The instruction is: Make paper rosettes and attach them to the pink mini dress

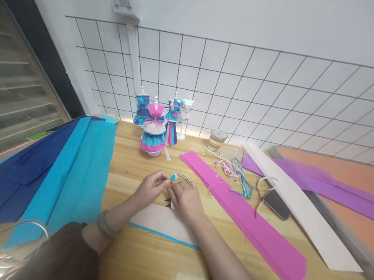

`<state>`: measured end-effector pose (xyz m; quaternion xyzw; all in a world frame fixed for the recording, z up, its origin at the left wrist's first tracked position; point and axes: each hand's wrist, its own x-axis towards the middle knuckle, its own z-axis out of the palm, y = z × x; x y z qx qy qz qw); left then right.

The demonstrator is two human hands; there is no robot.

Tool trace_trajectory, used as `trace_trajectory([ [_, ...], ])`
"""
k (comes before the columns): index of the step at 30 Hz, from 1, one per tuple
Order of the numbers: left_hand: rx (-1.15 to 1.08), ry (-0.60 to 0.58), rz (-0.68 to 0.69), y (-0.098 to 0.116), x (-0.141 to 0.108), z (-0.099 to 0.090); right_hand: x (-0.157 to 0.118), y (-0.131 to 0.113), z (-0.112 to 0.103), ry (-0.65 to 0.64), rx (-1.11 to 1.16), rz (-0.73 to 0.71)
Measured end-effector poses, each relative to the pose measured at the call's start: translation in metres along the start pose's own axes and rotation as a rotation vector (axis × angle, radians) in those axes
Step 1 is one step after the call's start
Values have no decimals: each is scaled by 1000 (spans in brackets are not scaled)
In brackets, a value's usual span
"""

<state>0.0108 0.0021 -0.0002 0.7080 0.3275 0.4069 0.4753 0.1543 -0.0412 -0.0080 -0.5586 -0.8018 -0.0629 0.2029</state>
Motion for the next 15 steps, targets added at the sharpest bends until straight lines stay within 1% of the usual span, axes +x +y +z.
trace_trajectory([
  [4, 319, -22, 133, 3, -3, 1, 1, -2, 2, 16, -50, 0],
  [7, 463, 4, 209, 2, -2, 1, 2, -4, 2, 32, -65, 2],
  [10, 531, 12, 246, 0, -1, 2, 3, -5, 1, 46, -88, 8],
  [15, 546, 11, 262, -2, -1, 3, 2, -6, 3, 57, -113, -4],
])
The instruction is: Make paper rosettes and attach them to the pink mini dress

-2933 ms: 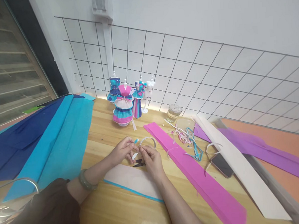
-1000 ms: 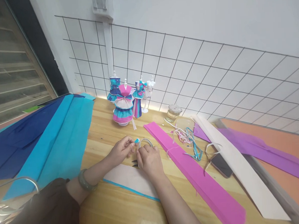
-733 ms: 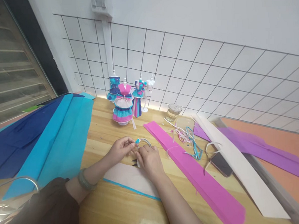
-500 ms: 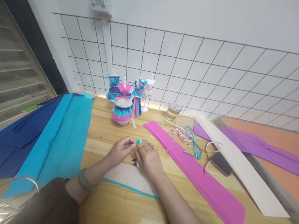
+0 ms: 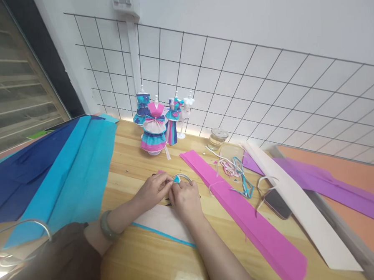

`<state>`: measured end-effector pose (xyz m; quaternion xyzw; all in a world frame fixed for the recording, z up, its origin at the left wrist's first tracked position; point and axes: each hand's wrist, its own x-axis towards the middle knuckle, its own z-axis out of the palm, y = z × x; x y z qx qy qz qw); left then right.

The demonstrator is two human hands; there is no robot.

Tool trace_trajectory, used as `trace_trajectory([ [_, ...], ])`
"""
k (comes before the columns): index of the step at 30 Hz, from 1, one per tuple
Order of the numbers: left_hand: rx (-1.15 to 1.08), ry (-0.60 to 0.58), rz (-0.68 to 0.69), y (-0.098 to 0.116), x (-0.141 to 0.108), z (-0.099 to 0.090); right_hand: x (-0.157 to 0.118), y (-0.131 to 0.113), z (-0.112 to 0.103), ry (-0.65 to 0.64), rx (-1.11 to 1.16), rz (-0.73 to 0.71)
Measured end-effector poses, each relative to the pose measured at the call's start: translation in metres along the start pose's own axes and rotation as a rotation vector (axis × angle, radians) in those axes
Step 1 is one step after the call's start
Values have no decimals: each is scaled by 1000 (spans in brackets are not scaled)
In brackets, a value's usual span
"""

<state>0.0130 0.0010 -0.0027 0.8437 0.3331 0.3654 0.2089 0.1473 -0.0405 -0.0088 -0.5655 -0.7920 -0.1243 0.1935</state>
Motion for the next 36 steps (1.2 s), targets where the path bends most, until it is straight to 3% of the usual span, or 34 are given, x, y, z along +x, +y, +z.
trace_trajectory([
  [9, -82, 22, -94, 0, 2, -1, 0, -1, -1, -8, 85, 80],
  [16, -300, 119, -239, -6, 2, 2, -3, 2, 3, -10, 444, 296],
  [25, -677, 145, -339, -18, 4, 12, -4, 8, 12, -10, 1003, 526],
  [33, -813, 141, -419, -12, 6, 9, -3, 5, 6, 81, 953, 466],
  [36, -795, 119, -438, -12, 5, 9, -3, 6, 9, 47, 968, 456],
])
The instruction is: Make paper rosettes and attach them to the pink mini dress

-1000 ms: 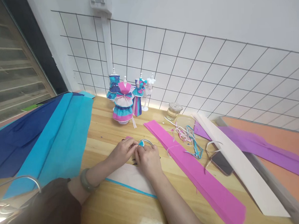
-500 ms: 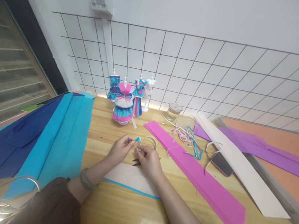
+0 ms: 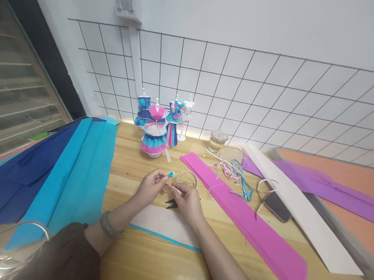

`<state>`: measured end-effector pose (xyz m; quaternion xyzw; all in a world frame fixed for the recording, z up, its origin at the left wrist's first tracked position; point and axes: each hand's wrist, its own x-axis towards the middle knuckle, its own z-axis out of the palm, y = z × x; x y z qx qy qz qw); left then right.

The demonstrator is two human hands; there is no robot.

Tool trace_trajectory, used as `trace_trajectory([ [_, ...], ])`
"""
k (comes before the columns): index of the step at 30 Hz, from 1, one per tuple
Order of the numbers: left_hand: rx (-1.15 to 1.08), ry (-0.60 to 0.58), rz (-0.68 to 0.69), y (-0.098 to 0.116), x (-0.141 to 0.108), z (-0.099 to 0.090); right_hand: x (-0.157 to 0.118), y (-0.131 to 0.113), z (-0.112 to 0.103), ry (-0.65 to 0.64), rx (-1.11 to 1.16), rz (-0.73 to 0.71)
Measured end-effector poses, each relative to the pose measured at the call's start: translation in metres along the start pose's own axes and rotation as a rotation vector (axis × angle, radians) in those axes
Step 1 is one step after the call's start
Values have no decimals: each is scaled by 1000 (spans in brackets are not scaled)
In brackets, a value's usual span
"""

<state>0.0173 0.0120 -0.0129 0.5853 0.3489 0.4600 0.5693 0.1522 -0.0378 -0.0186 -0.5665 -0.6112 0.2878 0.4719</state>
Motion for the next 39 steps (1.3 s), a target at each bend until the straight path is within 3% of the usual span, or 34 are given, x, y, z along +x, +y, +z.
trace_trajectory([
  [5, 8, 16, 7, -4, 1, -3, 1, 8, 1, -54, 109, 94],
  [9, -44, 39, 2, -5, 3, -4, 0, 5, 0, -89, 131, 78],
  [16, -77, 29, -17, -3, 3, -2, -2, -11, -4, -37, 78, 71],
  [27, -84, 9, -14, -5, 2, -3, 0, -5, -6, 109, -24, -51],
  [31, -43, -16, 9, -3, -1, -2, -2, -13, -4, 194, -75, -243],
  [35, 26, -33, 68, 1, -5, 0, -4, -18, -4, 152, -266, -400],
  [39, 38, -30, 71, 3, -7, 1, -3, -14, -6, 107, -381, -400],
])
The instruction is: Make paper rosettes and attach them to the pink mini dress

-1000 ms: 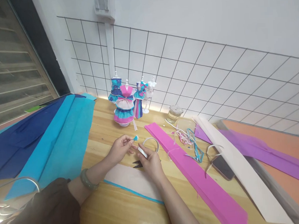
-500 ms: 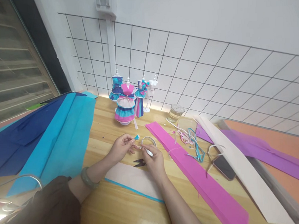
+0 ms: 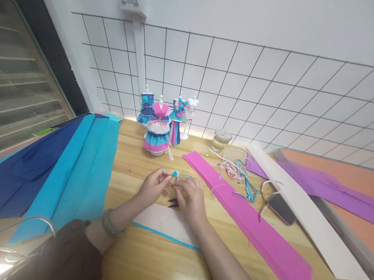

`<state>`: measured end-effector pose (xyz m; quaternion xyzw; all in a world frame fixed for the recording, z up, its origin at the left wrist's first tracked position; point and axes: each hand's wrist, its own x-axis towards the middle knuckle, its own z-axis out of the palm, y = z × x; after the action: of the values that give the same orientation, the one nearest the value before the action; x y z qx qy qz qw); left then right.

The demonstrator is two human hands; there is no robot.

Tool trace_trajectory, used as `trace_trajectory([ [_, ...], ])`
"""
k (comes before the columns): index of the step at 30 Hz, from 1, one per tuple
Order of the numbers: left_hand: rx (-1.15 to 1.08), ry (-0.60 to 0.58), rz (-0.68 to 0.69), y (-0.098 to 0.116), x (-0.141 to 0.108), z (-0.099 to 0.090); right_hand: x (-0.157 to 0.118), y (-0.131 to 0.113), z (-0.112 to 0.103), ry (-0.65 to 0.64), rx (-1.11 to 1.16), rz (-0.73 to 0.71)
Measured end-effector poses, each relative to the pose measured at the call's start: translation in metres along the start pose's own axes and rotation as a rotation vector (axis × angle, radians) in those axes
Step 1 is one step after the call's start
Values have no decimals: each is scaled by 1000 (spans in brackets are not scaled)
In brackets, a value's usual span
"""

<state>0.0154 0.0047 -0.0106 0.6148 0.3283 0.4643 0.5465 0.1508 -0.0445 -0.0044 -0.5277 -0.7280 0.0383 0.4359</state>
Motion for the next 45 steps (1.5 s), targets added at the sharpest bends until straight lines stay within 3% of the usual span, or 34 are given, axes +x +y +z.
trace_trajectory([
  [9, -56, 88, 0, -1, 5, -4, -3, 11, -1, 10, 17, 90],
  [14, -40, 69, 10, -4, 5, -4, -2, 9, -5, -78, -82, 80],
  [20, 24, 0, 9, -2, 1, -3, 0, 6, -10, -41, -273, -11],
  [32, 83, -64, 18, 7, -4, 0, 0, 2, -3, -99, -170, -68],
  [40, -110, -37, -65, 2, -1, 0, -1, 2, 2, -81, -26, 1],
  [45, -107, -13, -87, -1, 1, -1, -2, 3, 3, -61, 147, 68],
])
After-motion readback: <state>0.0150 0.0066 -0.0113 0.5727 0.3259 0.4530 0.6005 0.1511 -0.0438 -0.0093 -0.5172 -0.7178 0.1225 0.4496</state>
